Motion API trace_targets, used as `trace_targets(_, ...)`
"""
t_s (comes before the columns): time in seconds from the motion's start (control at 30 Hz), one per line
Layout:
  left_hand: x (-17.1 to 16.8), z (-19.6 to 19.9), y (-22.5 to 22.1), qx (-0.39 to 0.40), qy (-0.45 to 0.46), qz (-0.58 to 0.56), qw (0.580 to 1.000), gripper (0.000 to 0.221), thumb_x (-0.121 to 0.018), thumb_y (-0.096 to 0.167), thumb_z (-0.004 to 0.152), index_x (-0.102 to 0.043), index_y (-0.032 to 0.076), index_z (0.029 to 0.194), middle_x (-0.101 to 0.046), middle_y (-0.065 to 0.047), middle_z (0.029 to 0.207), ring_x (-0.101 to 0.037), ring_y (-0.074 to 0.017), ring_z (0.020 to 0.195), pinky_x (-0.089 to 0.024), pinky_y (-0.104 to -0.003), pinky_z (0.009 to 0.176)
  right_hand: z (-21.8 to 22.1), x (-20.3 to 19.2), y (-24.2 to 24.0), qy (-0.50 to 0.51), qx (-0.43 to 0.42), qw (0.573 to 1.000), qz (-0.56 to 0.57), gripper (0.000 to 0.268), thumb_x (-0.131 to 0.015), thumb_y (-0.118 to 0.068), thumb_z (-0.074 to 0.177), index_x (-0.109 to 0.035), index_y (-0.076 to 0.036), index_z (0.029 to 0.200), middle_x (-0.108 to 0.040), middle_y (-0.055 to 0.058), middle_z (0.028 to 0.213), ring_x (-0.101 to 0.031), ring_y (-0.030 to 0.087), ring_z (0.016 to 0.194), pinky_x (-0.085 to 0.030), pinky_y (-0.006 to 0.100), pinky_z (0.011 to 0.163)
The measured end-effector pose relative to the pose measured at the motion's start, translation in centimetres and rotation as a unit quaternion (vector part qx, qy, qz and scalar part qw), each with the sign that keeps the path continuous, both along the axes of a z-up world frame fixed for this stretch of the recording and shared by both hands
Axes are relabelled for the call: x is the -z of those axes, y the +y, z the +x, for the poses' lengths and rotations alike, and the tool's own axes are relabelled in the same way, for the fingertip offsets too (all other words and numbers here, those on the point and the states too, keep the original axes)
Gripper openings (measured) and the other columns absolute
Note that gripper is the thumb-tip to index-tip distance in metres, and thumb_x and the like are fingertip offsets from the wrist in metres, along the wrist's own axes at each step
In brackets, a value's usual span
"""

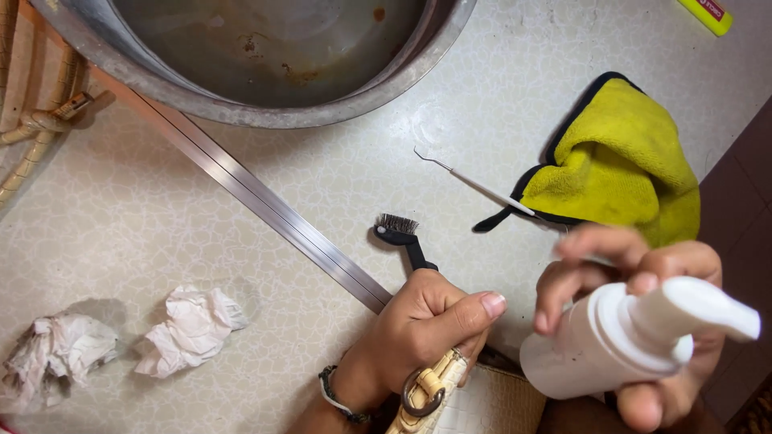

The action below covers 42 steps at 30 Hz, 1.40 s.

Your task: Cleaning and repairing the edges of a white textured bag using a pick tool and a cloth.

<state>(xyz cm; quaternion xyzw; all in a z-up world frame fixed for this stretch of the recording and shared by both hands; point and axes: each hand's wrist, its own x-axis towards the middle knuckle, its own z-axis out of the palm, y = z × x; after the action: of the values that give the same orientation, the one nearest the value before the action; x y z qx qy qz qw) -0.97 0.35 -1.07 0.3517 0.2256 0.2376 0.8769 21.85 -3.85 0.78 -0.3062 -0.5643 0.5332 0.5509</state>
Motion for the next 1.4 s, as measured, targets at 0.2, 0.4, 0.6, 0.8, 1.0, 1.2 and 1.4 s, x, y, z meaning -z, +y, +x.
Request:
trace_targets(0.2, 0.0, 0.1, -0.1, -0.010, -0.006, -0.017, 1.000, 0.063, -0.048, 0.025, 0.108, -0.047, 0.011, 0.046, -0.049, -0.003, 0.044, -0.042, -0.0076, 0.041, -0.030, -0.024, 0.045, -4.8, -2.5, -1.1, -0.375, 0.168, 0.890, 0.197, 0.075, -0.081, -0.001, 0.080, -0.029, -0.033, 0.123, -0.057, 0.016, 0.106, -0.079, 0.034, 0.093, -0.075, 0.037, 0.084)
trace_targets(0.4, -0.3, 0.1, 0.0, -0.010, 0.038, 0.006, 0.999, 0.060, -0.050, 0.029, 0.106, -0.045, 0.016, 0.048, -0.043, 0.005, 0.043, -0.035, -0.0034, 0.042, -0.025, -0.024, 0.043, -3.0, -0.5, -1.0, -0.458, 0.157, 0.853, 0.196, 0.060, -0.075, -0.040, 0.073, -0.058, 0.008, 0.105, -0.068, 0.020, 0.098, -0.073, 0.035, 0.082, -0.064, 0.042, 0.077)
trace_targets(0.6, 0.0, 0.6, -0.1, -0.040, 0.117, 0.018, 0.992, 0.061, -0.053, 0.033, 0.103, -0.046, 0.016, 0.046, -0.045, 0.004, 0.041, -0.038, -0.0041, 0.040, -0.026, -0.027, 0.040, -4.8, -1.6, 0.6, -0.507, 0.172, 0.818, 0.210, 0.053, -0.082, -0.035, 0.070, -0.059, 0.005, 0.094, -0.066, 0.018, 0.080, -0.066, 0.029, 0.067, -0.055, 0.037, 0.065)
trace_targets(0.8, -0.1, 0.4, 0.0, -0.032, 0.126, 0.030, 0.991, 0.061, -0.052, 0.036, 0.103, -0.045, 0.016, 0.046, -0.044, 0.005, 0.041, -0.039, -0.0038, 0.042, -0.027, -0.027, 0.041, -4.7, -1.0, 0.5, -0.508, 0.172, 0.819, 0.204, 0.053, -0.081, -0.035, 0.072, -0.059, 0.006, 0.095, -0.065, 0.018, 0.080, -0.065, 0.029, 0.067, -0.053, 0.037, 0.064)
trace_targets(1.0, 0.0, 0.3, 0.2, -0.029, 0.141, 0.054, 0.988, 0.059, -0.052, 0.036, 0.102, -0.034, 0.019, 0.048, -0.031, 0.010, 0.045, -0.028, -0.0035, 0.044, -0.018, -0.029, 0.040, -4.1, -1.2, 1.2, -0.534, 0.108, 0.768, 0.337, 0.016, -0.079, -0.022, 0.090, -0.067, -0.026, 0.100, -0.059, 0.017, 0.094, -0.063, 0.031, 0.071, -0.053, 0.041, 0.060)
trace_targets(1.2, 0.3, 0.4, 0.1, -0.031, 0.132, 0.048, 0.990, 0.057, -0.051, 0.037, 0.102, -0.034, 0.021, 0.050, -0.031, 0.011, 0.047, -0.027, -0.0031, 0.045, -0.017, -0.030, 0.040, -4.9, -1.5, 0.6, -0.558, 0.140, 0.778, 0.253, 0.039, -0.081, -0.028, 0.083, -0.062, 0.004, 0.095, -0.062, 0.015, 0.087, -0.061, 0.029, 0.067, -0.053, 0.040, 0.063)
trace_targets(1.4, 0.3, 0.4, 0.0, -0.054, 0.112, 0.059, 0.990, 0.056, -0.047, 0.033, 0.105, -0.038, 0.020, 0.051, -0.036, 0.010, 0.048, -0.032, -0.0032, 0.047, -0.024, -0.029, 0.043, -4.8, -1.1, 0.7, -0.544, 0.147, 0.789, 0.247, 0.044, -0.082, -0.029, 0.081, -0.060, 0.006, 0.096, -0.063, 0.015, 0.085, -0.062, 0.028, 0.066, -0.054, 0.039, 0.064)
